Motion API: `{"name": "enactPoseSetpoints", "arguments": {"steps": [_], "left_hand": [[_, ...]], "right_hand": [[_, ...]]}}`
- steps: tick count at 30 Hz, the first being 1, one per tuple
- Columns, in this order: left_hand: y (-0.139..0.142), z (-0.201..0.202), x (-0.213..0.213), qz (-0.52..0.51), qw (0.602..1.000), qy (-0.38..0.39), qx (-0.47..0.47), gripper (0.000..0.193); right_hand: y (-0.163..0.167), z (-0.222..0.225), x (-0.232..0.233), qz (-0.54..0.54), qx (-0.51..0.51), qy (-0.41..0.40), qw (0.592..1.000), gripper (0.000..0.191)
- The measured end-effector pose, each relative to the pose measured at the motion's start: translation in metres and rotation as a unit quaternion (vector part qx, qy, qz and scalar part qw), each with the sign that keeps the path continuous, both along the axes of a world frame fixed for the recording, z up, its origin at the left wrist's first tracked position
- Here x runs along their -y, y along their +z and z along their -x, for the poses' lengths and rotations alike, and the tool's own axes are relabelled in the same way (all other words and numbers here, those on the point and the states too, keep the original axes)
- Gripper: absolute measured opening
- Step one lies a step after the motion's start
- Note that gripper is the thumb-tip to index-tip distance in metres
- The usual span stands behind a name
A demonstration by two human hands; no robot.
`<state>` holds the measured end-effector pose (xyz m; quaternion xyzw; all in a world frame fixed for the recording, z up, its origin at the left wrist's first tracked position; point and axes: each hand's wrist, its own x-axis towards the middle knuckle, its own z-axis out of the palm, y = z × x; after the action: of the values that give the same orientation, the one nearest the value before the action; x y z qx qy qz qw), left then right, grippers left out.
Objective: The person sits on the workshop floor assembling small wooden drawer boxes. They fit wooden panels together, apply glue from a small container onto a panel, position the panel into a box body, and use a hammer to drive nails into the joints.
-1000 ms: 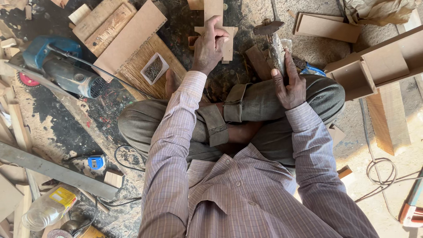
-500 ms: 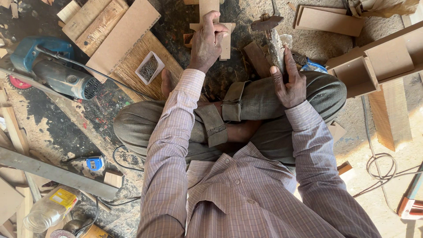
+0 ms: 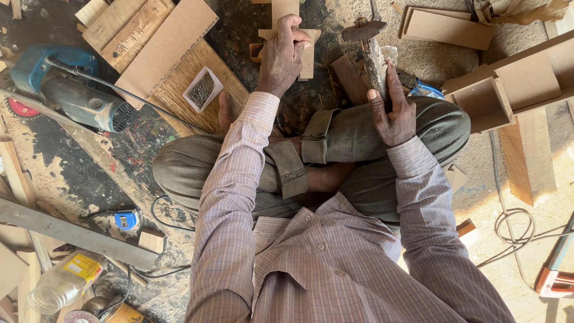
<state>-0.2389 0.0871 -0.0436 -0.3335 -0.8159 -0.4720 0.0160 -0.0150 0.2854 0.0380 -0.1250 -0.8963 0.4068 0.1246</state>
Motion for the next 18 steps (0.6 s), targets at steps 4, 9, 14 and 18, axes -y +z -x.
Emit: {"name": "enactPoseSetpoints", "arguments": {"steps": [4,9,14,18], "left_hand": [[0.004,-0.003,0.000,0.002,0.999,-0.012,0.035,0.040],[0.010,-0.008,0.000,-0.011,1.000,-0.011,-0.007,0.040],[0.015,-0.009,0.001,-0.020,1.000,-0.003,-0.016,0.038],[0.014,-0.010,0.002,-0.026,1.000,0.004,-0.004,0.036]], "right_hand": [[-0.001,-0.001,0.000,-0.014,-0.007,0.004,1.000,0.061],[0.000,0.001,0.000,-0.044,-0.027,0.022,0.998,0.061],[0.011,0.006,0.005,-0.058,0.008,0.030,0.998,0.060],[0.023,0.016,0.011,-0.119,-0.024,0.068,0.990,0.059]]}}
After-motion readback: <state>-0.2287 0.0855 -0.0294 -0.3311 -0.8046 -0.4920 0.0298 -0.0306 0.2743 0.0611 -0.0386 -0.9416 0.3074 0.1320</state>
